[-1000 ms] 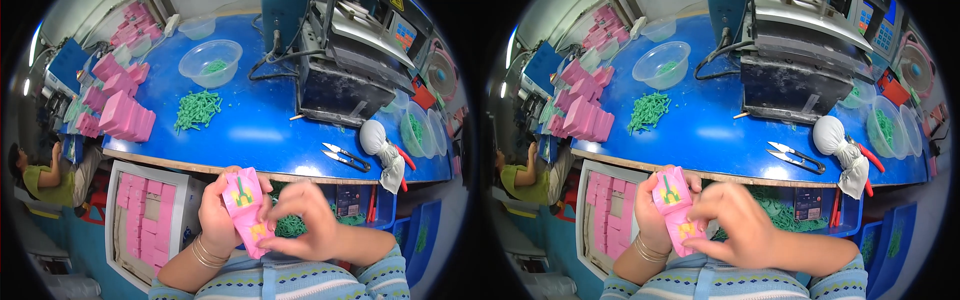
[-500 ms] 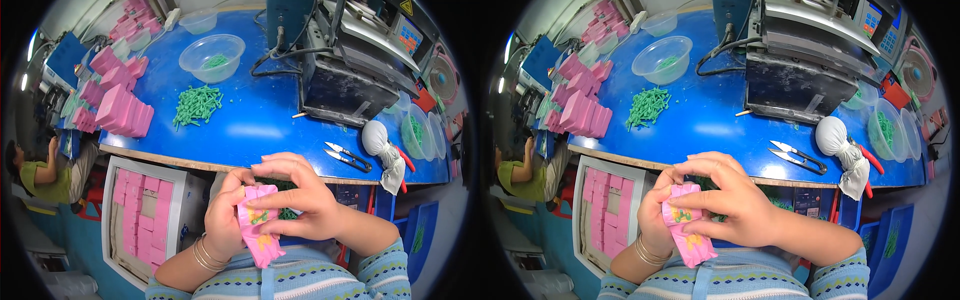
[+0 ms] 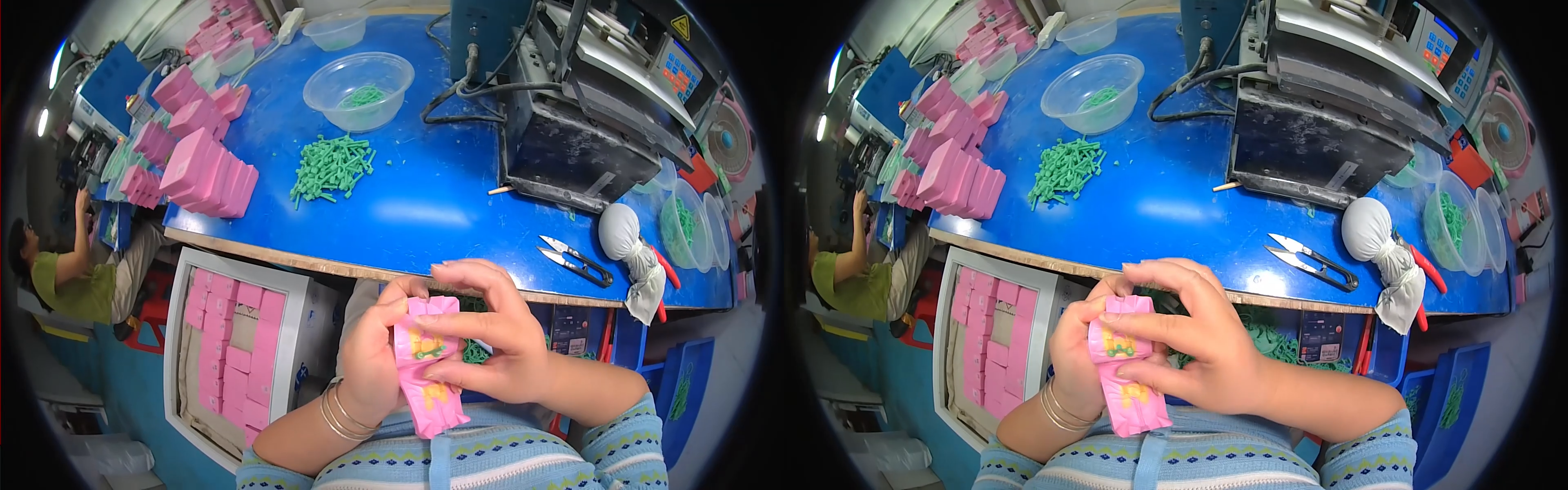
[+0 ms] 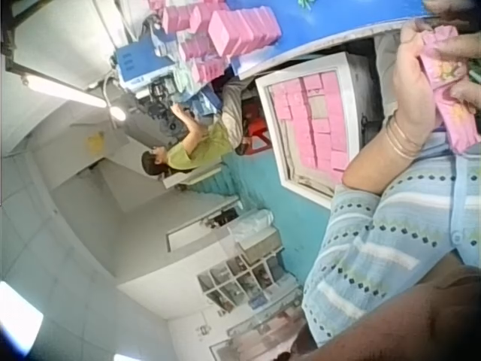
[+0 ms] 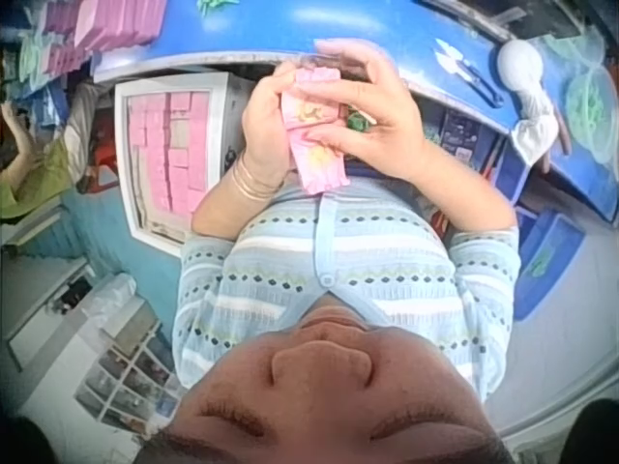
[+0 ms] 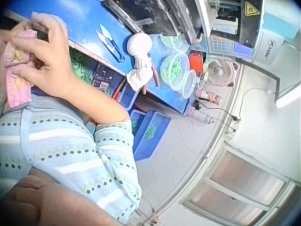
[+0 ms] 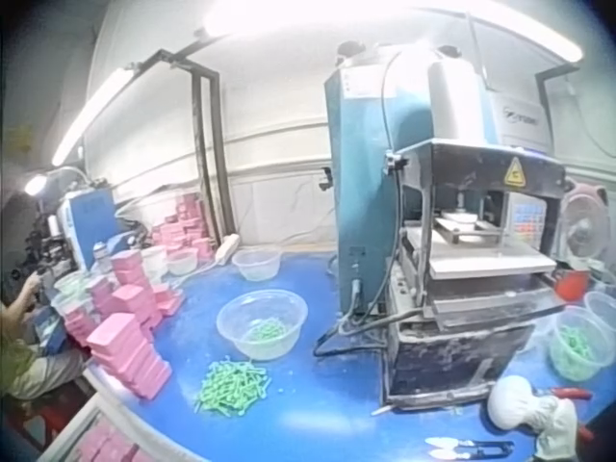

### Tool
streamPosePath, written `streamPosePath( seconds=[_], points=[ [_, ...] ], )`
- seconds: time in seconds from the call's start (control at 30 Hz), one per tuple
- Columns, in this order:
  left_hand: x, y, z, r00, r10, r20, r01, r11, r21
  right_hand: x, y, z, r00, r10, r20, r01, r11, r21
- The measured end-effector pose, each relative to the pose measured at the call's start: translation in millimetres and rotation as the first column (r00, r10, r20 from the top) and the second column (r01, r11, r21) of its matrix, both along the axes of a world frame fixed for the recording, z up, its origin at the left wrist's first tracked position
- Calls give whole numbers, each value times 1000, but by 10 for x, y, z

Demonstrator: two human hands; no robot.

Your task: Assembling small green wax pieces into holes within larger pink wax blocks.

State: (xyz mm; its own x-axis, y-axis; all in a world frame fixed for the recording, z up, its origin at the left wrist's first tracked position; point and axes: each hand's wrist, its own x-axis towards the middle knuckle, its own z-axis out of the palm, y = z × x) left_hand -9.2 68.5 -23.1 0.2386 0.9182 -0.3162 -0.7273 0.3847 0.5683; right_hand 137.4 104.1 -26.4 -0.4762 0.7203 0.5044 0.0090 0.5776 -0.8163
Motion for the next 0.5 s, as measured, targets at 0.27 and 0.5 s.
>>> streamPosePath(
  seconds=[0.27, 0.5],
  points=[
    [60, -77, 16, 995, 80, -63, -84, 995, -62, 18, 95, -74, 984, 177, 28, -179, 963, 201],
    [40, -92, 28, 983, 41, -178, -29, 997, 71, 61, -4, 5, 984, 178, 2, -176, 966, 188]
  ],
)
